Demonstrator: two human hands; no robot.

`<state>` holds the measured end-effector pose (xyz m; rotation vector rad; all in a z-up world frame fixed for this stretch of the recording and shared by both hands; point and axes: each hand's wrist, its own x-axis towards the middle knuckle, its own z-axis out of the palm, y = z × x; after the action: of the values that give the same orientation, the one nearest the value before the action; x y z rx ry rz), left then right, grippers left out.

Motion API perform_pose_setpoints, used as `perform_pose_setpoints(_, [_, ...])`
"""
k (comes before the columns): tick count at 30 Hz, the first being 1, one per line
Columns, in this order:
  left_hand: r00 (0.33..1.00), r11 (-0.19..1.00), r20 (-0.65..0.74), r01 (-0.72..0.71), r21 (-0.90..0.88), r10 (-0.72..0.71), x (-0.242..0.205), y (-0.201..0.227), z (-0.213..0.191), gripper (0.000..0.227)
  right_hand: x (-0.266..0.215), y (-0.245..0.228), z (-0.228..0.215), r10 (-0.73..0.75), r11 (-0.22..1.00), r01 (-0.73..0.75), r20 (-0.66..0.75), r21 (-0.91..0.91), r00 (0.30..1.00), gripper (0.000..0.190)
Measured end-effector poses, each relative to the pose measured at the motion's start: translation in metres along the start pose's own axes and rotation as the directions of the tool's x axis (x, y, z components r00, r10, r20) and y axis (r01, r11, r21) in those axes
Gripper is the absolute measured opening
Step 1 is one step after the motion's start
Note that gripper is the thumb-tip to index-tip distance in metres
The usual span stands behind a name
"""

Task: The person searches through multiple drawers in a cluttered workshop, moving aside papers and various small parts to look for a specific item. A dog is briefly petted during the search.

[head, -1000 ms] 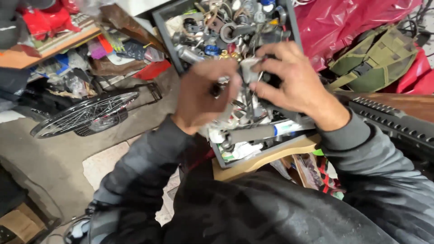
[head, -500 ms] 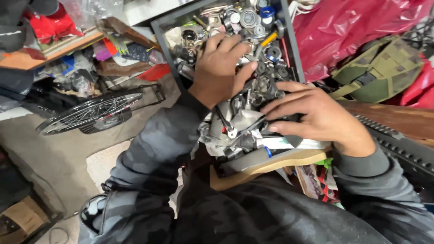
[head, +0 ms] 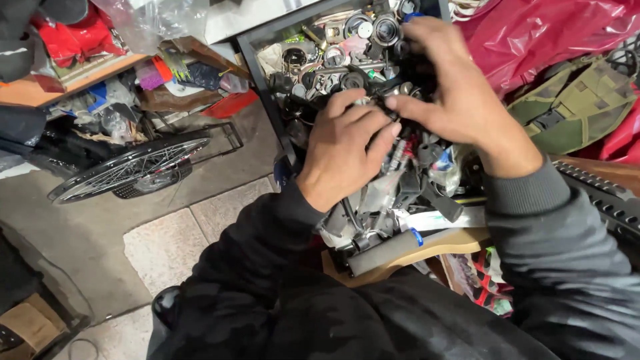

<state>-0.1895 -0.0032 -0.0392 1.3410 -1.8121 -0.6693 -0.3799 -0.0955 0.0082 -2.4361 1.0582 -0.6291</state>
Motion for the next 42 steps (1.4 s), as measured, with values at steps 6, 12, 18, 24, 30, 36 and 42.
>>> perform_pose_setpoints(6, [1.0, 0.992, 0.005, 0.008, -0.124, -0.008, -0.018, 0.014, -0.007, 0.016, -0.017, 0.024, 0.026, -0.004, 0.996, 0.037, 0.365, -0.083, 0.931, 0.05])
perform_pose_setpoints(12, [0.994, 0.966, -0.038, 0.09, -0.244, -0.103, -0.029, 0.025, -0.014, 0.014, -0.02, -0.01, 0.004, 0.165, 0.983, -0.182, 0.432, -0.003, 0.887, 0.045])
perform_pose_setpoints(18, [0.989, 0.878, -0.018, 0.123, -0.463, -0.148, -0.034, 0.025, -0.017, 0.016, -0.038, -0.008, -0.01, 0.236, 0.913, -0.347, 0.416, 0.214, 0.878, 0.041])
perform_pose_setpoints(24, [0.993, 0.854, 0.012, 0.105, -0.51, -0.115, -0.039, 0.02, -0.01, 0.014, -0.062, -0.004, -0.011, 0.286, 0.815, -0.443, 0.406, 0.374, 0.868, 0.036])
perform_pose_setpoints(30, [0.984, 0.809, -0.032, 0.124, -0.574, -0.174, -0.033, 0.017, 0.001, 0.01, -0.082, -0.013, -0.016, 0.286, 0.736, -0.486, 0.434, 0.472, 0.854, 0.027])
perform_pose_setpoints(36, [0.997, 0.919, 0.078, 0.037, -0.394, -0.007, 0.005, 0.0, -0.006, 0.02, -0.092, -0.002, -0.012, 0.244, 0.631, -0.521, 0.491, 0.575, 0.836, 0.028])
perform_pose_setpoints(42, [0.899, 0.945, 0.296, -0.284, -0.166, 0.322, 0.062, -0.043, 0.023, 0.035, -0.1, -0.001, -0.005, 0.262, 0.64, -0.524, 0.482, 0.562, 0.836, 0.027])
